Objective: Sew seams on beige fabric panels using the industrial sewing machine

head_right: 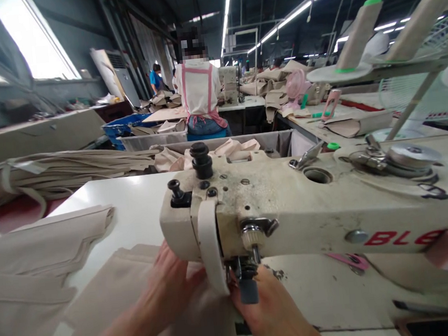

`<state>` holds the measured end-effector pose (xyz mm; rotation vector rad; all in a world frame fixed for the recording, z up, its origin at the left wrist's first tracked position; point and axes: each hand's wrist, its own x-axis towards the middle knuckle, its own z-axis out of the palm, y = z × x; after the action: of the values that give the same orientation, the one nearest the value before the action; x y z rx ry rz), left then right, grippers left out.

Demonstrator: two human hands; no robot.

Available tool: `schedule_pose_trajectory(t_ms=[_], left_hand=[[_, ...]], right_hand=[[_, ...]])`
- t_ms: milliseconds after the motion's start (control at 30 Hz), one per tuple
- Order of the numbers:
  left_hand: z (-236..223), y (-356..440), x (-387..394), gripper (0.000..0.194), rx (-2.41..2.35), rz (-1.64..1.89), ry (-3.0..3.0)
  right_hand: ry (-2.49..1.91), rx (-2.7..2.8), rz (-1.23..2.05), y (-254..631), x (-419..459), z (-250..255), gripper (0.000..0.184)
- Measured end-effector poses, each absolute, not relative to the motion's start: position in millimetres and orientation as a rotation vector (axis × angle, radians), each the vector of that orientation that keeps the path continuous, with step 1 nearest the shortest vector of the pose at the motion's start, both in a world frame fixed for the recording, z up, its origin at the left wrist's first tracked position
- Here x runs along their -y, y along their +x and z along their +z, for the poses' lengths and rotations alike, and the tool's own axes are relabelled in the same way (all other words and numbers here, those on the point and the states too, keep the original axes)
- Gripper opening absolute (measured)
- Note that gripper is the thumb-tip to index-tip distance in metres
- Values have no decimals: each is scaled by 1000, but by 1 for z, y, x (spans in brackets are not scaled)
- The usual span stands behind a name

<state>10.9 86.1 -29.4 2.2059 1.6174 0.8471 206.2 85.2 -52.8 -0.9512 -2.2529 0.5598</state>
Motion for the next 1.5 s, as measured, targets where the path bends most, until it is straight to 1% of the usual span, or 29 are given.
schedule_pose_trajectory(t_ms=[67, 133, 167, 200, 267, 333, 400, 500, 667, 733, 833, 900, 967, 1000, 1033, 1100, 1133, 1300, 1500], left_hand=[[-42, 14, -59, 46, -1483, 820, 2115], [-55, 17, -38, 50, -1433, 769, 2030], [-60, 17, -31, 50, -1425, 768, 1998], [-65, 17, -27, 47, -1421, 788, 1971], [-69, 16, -25, 42, -1363, 854, 1941], [-68, 14, -27, 37, -1288, 883, 1952], [-67, 13, -30, 34, -1251, 878, 1959], [-67, 12, -30, 31, -1213, 907, 1960], [-62, 9, -29, 12, -1082, 932, 1985], [-57, 7, -30, 8, -1055, 916, 1960], [-50, 7, -30, 7, -1037, 920, 1925], [-51, 9, -29, 14, -1094, 935, 1950], [-55, 12, -25, 20, -1131, 1034, 2108], [-57, 13, -24, 21, -1118, 1106, 2237], [-59, 14, -22, 21, -1080, 1168, 2379], [-61, 15, -19, 20, -970, 1239, 2611], [-60, 14, -19, 19, -938, 1238, 2672], [-53, 11, -19, 21, -851, 1251, 2732], [-52, 12, -22, 20, -821, 1219, 2778]], right_hand=[[-1006, 2225, 612, 205, -82, -52, 27], [-1043, 2216, 652, 206, -74, -53, 29], [-1070, 2192, 722, 206, -69, -54, 29], [-1113, 2125, 866, 206, -62, -56, 28], [-1209, 1805, 1328, 206, -47, -60, 28], [-1235, 1360, 1735, 204, -33, -63, 40], [-1210, 1087, 1869, 201, -25, -65, 54], [-1177, 979, 1858, 196, -22, -64, 58], [-1134, 1022, 1898, 195, -25, -63, 52], [-1127, 1029, 1878, 195, -24, -65, 52], [-1178, 1042, 1764, 193, -20, -68, 54], [-1228, 1023, 1692, 190, -18, -68, 60], [-1260, 953, 1715, 186, -18, -65, 67], [-1265, 915, 1756, 184, -18, -63, 65], [-1262, 885, 1804, 183, -18, -60, 58], [-1243, 865, 1886, 181, -18, -56, 35], [-1238, 868, 1908, 180, -18, -54, 27], [-1257, 933, 1954, 184, -13, -50, 22], [-1222, 1089, 1923, 188, -13, -56, 23]])
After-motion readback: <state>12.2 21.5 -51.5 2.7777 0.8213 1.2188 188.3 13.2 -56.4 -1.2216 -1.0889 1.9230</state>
